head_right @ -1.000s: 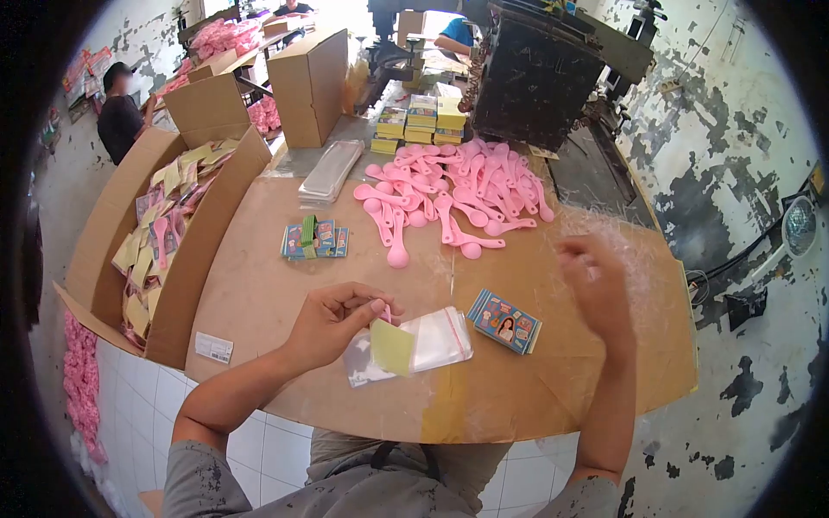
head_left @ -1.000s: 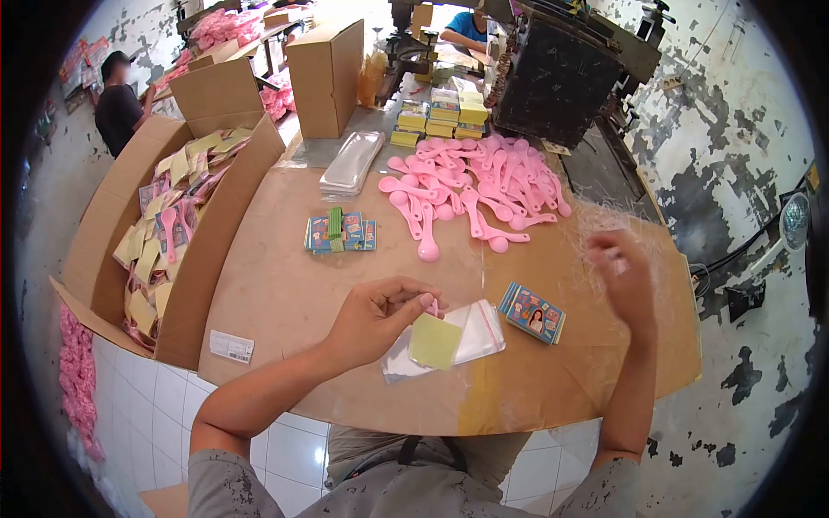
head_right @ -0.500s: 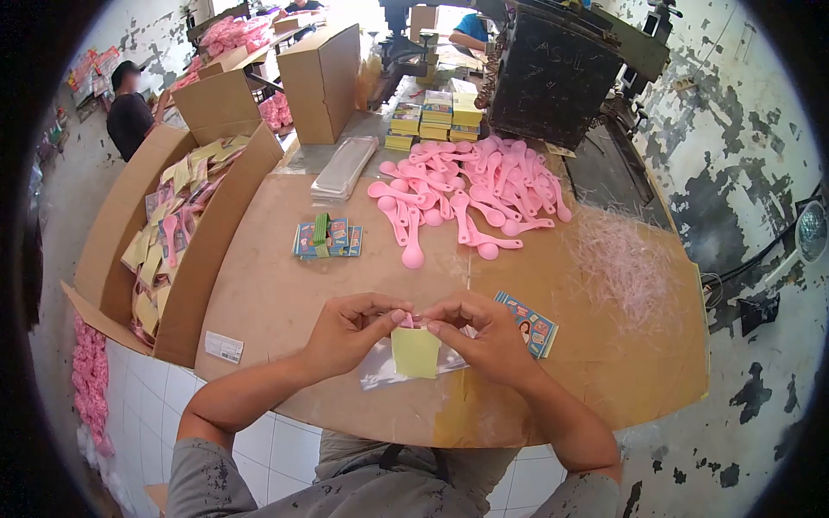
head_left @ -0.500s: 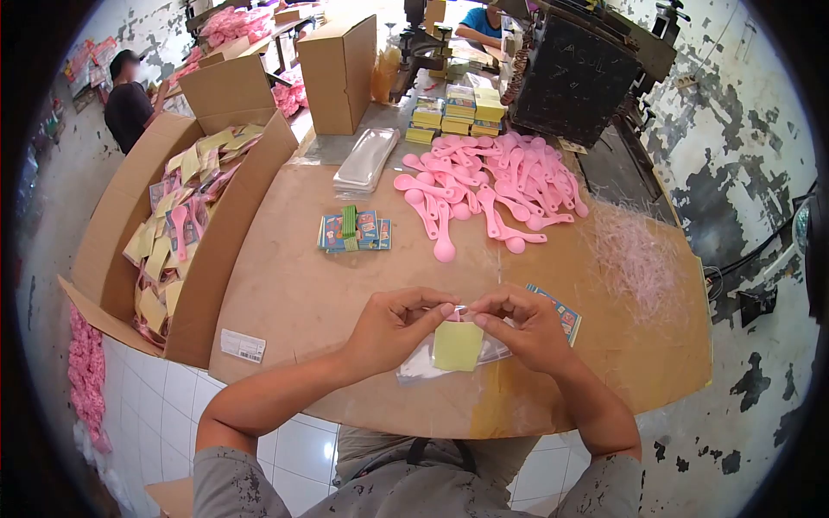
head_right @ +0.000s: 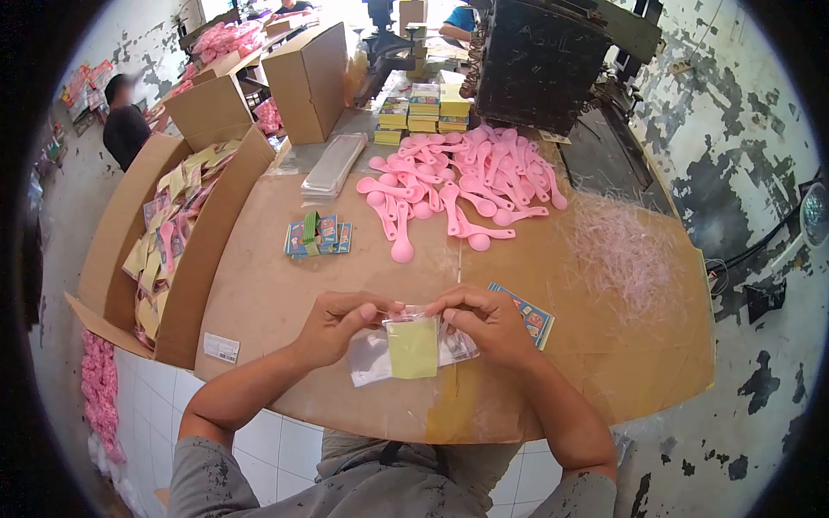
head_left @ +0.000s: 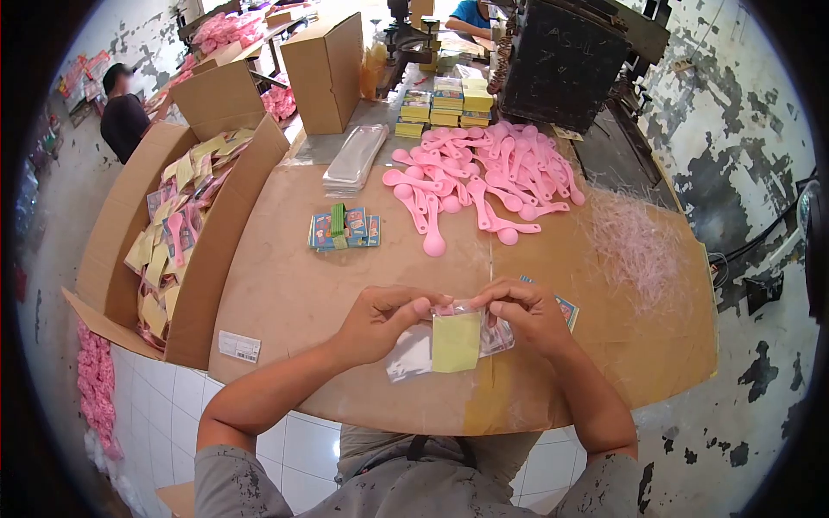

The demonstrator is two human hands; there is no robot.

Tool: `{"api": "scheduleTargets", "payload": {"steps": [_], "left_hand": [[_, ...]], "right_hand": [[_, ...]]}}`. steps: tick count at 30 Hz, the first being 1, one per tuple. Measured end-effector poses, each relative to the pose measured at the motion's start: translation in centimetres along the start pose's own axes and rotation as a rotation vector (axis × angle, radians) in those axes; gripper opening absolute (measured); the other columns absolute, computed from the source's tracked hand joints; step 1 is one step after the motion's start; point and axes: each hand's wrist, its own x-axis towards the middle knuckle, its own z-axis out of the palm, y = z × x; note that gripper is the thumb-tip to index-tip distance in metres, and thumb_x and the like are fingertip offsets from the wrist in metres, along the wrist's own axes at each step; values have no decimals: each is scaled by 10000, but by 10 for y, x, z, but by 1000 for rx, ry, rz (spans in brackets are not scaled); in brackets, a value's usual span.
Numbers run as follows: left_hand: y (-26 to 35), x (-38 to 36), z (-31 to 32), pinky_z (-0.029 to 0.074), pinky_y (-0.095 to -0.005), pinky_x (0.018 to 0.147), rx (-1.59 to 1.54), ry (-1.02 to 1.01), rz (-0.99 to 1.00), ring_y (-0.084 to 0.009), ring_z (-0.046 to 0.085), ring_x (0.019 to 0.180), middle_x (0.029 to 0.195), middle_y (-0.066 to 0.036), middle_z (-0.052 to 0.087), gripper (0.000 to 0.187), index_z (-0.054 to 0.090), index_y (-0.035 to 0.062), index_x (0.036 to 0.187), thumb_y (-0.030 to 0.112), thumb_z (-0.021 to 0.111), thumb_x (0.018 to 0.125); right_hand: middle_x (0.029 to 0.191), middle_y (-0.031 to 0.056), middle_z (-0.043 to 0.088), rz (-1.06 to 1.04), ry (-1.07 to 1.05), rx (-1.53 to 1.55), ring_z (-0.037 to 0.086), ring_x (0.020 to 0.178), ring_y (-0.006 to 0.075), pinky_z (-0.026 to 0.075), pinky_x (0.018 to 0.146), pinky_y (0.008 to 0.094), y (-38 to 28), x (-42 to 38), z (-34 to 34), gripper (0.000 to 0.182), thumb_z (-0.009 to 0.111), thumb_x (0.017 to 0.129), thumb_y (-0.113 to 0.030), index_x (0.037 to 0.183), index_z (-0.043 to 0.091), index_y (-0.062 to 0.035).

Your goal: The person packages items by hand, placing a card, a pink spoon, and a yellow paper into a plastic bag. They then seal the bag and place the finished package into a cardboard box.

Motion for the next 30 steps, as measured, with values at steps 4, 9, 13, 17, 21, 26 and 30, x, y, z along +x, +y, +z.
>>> {"api": "scheduleTargets", "payload": {"steps": [4,9,13,17,21,26,30], "left_hand": [[-5,1,0,590,-285,917,-109,24,-98,-155,722,1049,1206,-123,749,290,693,-55,1285,112,655,1051],[-2,4,5,597,-268,889,50,-3,-131,-144,729,1035,1177,-121,756,298,685,-50,1299,107,659,1048],[-1,5,6,600,-259,856,43,9,-130,-129,733,998,1145,-112,764,294,682,-44,1308,98,650,1052],[1,4,4,599,-256,849,87,29,-105,-127,731,984,1137,-109,763,294,679,-41,1314,95,645,1055],[0,6,1,601,-264,849,61,82,-44,-136,731,988,1138,-95,756,312,665,-37,1333,97,651,1051],[11,7,16,606,-303,863,-32,152,34,-152,729,992,1094,-83,752,294,664,-36,1289,108,683,1033],[6,6,-8,601,-335,897,97,-131,-187,-165,725,1008,1101,-102,748,339,608,-19,1331,123,685,1033]], "right_hand": [[1021,60,743,78,27,0,690,900,99,557,793,244,0,-2,5,136,708,978,-27,1092,727,45],[1011,70,745,95,26,19,709,913,113,573,809,260,5,-1,4,160,712,987,-36,1122,703,50],[1022,66,739,87,18,3,705,924,119,572,829,266,6,0,1,207,702,994,-37,1182,677,47],[1038,64,725,-9,80,92,693,957,130,556,853,279,10,2,9,330,698,991,-28,1302,609,40],[1086,83,711,16,-50,-50,682,992,137,544,858,290,2,-1,9,411,704,978,-6,1363,563,33],[1102,99,721,50,-81,-24,693,998,150,552,879,301,11,2,3,428,714,961,14,1363,570,33],[1094,87,732,-47,-14,-40,696,1010,150,551,901,308,3,-3,1,384,706,971,-18,1340,603,13]]}}
